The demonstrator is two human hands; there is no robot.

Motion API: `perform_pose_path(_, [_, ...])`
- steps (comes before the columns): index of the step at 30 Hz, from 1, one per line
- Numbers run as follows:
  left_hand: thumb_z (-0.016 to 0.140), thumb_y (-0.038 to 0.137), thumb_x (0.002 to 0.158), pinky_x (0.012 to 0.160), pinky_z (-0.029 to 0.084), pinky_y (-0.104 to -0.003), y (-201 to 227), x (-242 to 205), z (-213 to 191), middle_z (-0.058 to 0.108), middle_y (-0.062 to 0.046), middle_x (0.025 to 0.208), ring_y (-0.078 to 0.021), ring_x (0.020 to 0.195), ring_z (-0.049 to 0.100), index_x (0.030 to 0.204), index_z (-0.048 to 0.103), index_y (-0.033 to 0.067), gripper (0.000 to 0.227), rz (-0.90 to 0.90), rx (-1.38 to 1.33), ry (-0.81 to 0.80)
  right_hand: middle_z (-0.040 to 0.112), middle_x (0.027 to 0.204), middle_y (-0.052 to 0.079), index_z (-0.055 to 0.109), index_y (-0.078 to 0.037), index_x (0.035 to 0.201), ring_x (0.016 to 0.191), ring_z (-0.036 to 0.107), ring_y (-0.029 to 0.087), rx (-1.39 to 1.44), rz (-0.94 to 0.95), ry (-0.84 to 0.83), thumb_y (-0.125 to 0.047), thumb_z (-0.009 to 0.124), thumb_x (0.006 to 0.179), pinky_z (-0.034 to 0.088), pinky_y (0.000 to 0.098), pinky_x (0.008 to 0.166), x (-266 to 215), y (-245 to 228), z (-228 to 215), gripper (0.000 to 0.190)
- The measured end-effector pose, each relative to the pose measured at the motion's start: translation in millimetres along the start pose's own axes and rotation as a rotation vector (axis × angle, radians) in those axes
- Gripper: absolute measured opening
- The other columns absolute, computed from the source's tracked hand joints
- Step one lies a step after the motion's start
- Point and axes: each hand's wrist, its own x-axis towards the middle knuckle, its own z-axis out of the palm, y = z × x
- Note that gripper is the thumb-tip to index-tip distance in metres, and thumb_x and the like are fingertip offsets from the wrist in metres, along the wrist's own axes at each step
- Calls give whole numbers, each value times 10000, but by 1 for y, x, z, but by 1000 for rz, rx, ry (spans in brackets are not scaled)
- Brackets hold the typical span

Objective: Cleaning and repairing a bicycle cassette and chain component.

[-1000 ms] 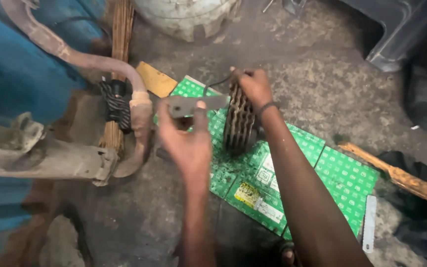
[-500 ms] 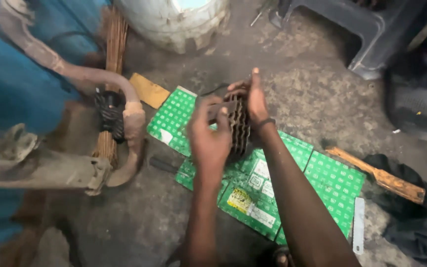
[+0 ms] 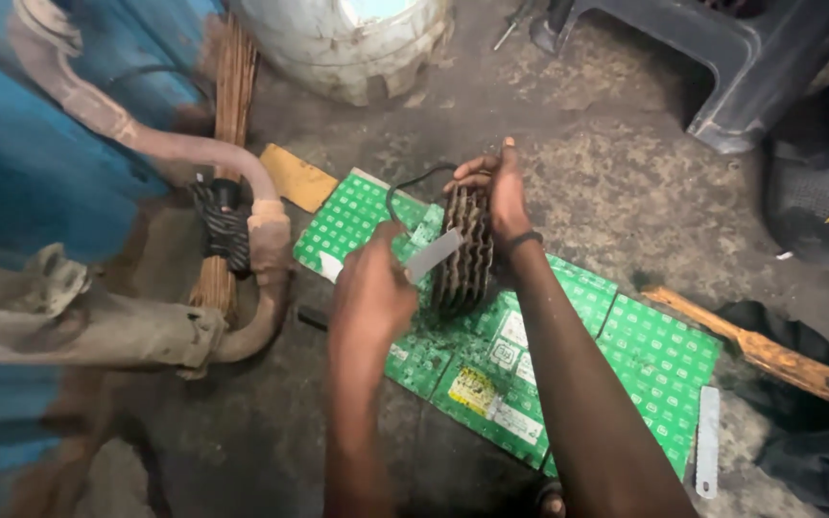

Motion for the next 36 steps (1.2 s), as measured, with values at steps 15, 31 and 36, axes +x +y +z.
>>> perform_pose_path(15, [673,137,815,845,534,-555,29,-10,43,703,-289,958,-489,945,677,917,711,-22,192,-167,160,90,717,831,169,672,7,885,730,737,293,-83,-115,18,-601,317,1092,606,409,683,25,28,-16,734])
perform_pose_path(31, [639,86,867,713,576,-518,32,-6,81,720,-235,787,-428,769,724,751,724,35,153,57,410,204,755,776,179,690,-31,895,682,692,248,-118,27,-49,-670,182,1002,590,360,691,9,4,-5,823])
perform_pose_path(36, [685,132,902,429,440,-442,1,10,59,584,-150,562,-239,453,592,808,700,-85,237,-253,-274,32,747,786,194,687,-23,911,671,678,255,-51,-14,-37,-688,197,1004,586,371,669,6,10,-7,831])
